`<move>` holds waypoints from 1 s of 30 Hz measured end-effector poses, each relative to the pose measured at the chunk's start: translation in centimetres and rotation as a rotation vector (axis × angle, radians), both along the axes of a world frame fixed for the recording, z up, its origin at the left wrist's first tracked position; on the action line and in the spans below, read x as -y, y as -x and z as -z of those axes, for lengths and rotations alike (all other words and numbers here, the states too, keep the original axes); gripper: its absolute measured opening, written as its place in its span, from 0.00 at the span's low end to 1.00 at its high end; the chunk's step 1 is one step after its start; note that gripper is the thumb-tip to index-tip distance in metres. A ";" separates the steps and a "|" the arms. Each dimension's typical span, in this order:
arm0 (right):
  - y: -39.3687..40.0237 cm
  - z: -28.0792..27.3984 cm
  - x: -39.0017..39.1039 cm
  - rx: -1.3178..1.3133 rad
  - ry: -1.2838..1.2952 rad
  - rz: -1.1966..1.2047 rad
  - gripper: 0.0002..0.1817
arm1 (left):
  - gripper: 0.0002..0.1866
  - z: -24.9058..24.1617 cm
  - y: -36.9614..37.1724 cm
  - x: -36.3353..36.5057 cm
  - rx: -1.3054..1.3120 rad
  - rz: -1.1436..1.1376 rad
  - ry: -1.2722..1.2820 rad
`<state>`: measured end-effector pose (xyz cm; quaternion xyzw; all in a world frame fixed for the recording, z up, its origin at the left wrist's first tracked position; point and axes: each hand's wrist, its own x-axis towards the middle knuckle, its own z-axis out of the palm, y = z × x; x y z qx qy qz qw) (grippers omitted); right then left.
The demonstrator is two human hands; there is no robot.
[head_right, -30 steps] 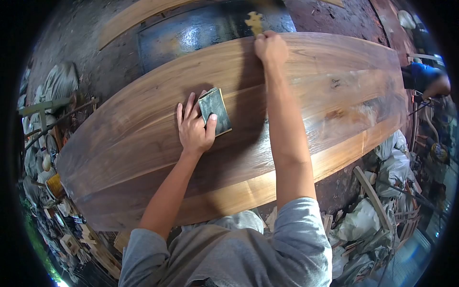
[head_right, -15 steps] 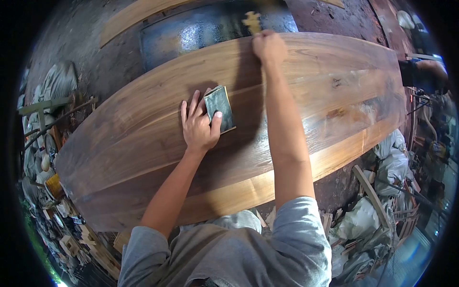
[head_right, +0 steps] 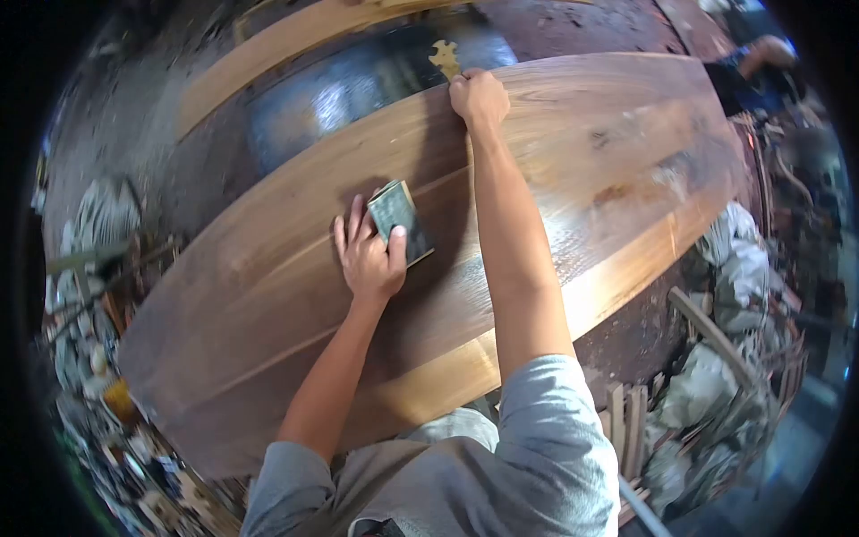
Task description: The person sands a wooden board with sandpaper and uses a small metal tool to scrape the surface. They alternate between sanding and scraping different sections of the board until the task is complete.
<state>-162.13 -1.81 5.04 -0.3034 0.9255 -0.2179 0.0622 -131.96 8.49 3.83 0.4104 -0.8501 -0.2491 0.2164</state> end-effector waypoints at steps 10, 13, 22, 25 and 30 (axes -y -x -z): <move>-10.0 0.6 -0.7 0.085 0.108 -0.446 0.13 | 0.27 1.2 0.6 -0.8 0.091 -0.024 0.148; -10.8 -1.1 -4.1 0.416 0.322 -0.370 0.12 | 0.28 1.2 0.7 -1.1 0.102 -0.033 0.123; -6.5 -1.8 -34.0 0.549 0.475 -0.014 0.12 | 0.31 3.2 2.4 -2.5 0.162 -0.096 0.236; -8.5 -2.3 -46.7 0.489 0.455 -0.133 0.10 | 0.31 3.8 2.2 -2.8 0.156 -0.119 0.250; -11.9 -2.2 -60.5 0.522 0.352 -0.325 0.07 | 0.30 3.0 3.3 -4.5 0.218 -0.255 0.142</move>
